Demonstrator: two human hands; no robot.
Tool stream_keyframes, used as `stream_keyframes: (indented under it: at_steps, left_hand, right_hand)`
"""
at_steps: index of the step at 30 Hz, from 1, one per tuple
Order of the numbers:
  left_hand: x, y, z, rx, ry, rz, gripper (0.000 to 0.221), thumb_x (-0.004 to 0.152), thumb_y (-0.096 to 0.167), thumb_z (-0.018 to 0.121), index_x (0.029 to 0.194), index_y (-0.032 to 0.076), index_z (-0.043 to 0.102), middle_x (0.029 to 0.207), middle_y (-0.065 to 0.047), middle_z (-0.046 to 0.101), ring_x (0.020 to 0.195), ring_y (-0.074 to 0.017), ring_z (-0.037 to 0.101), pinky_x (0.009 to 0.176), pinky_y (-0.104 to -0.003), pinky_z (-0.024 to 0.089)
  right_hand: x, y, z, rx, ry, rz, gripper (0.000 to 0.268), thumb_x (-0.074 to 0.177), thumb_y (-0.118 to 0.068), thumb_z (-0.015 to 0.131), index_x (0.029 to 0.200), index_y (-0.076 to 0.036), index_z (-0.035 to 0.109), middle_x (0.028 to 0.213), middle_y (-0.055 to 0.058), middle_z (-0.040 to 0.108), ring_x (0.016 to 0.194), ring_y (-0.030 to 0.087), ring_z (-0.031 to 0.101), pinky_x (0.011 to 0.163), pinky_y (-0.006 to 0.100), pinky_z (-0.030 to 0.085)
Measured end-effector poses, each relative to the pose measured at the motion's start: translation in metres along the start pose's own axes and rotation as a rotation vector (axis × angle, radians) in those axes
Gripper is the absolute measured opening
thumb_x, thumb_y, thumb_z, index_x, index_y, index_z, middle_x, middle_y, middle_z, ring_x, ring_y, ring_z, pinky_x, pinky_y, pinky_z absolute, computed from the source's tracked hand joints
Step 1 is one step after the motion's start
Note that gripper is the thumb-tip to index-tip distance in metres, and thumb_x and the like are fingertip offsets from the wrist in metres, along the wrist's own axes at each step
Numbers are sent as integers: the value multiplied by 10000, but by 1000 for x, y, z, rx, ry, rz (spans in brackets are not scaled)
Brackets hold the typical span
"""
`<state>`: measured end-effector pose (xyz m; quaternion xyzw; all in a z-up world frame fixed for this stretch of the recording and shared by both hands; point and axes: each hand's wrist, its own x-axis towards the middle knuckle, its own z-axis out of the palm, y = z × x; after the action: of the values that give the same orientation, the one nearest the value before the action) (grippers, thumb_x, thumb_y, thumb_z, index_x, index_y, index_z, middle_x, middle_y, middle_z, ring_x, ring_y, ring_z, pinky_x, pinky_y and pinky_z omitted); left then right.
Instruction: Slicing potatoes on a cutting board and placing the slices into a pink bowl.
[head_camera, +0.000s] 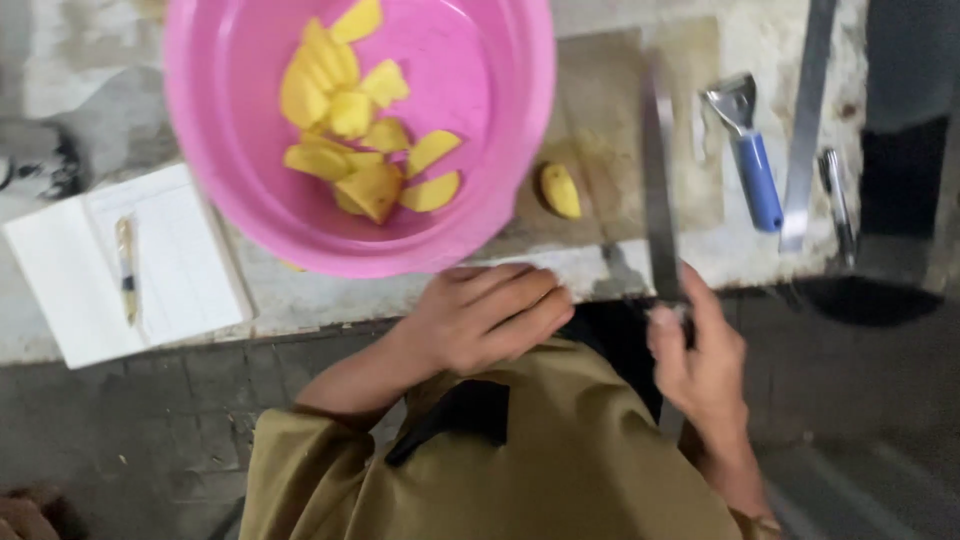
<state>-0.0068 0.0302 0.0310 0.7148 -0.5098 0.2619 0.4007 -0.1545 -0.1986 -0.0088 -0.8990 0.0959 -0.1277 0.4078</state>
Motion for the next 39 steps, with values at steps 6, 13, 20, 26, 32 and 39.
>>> stream_keyframes:
  at_steps: [6, 13, 20, 26, 32, 39]
  left_hand:
    - [-27, -18, 56, 128, -114, -267, 277, 975, 226, 619, 1193, 62, 668, 1138, -184, 638, 1073, -326, 669, 870, -388, 577]
    - [-18, -48, 58, 23, -66, -175, 213, 942, 167, 671, 1047, -16, 701, 1052, -157, 671, 1047, -343, 661, 922, -419, 554]
    - [-22, -60, 67, -29, -44, -170, 206, 956, 155, 656, 1071, -9, 704, 1032, -143, 651, 984, -306, 653, 902, -413, 553]
    - [-11, -64, 62, -116, -40, -161, 161, 932, 106, 684, 1034, -18, 704, 962, -129, 636, 902, -269, 648, 849, -380, 561]
    - [-12, -71, 70, -181, 28, -124, 161, 920, 108, 701, 989, -38, 696, 926, -156, 630, 829, -306, 640, 787, -402, 569]
    - [-18, -77, 81, -229, 85, -75, 154, 888, 74, 728, 964, -57, 696, 901, -176, 638, 781, -311, 643, 744, -400, 578]
  right_hand:
    - [5, -39, 16, -61, -112, 31, 501, 992, -119, 503, 1485, -35, 466, 1253, 292, 624, 1102, 445, 607, 878, 529, 516]
    - [-10, -24, 27, -148, -139, -47, 497, 990, -161, 496, 1485, -111, 485, 842, 162, 669, 685, 363, 638, 509, 451, 509]
    - [-9, -30, 29, -183, -169, -42, 518, 976, -155, 494, 1492, -140, 471, 774, 150, 630, 611, 384, 610, 415, 453, 460]
    - [-5, -38, 25, -175, -173, -45, 515, 972, -130, 485, 1487, -132, 478, 732, 139, 597, 572, 375, 597, 398, 444, 460]
    - [-3, -39, 25, -181, -182, -58, 522, 966, -107, 482, 1488, -122, 478, 698, 88, 568, 491, 328, 571, 383, 410, 466]
    - [4, -48, 23, -231, -204, -65, 531, 952, -121, 488, 1482, -136, 484, 654, 69, 516, 441, 334, 545, 368, 415, 462]
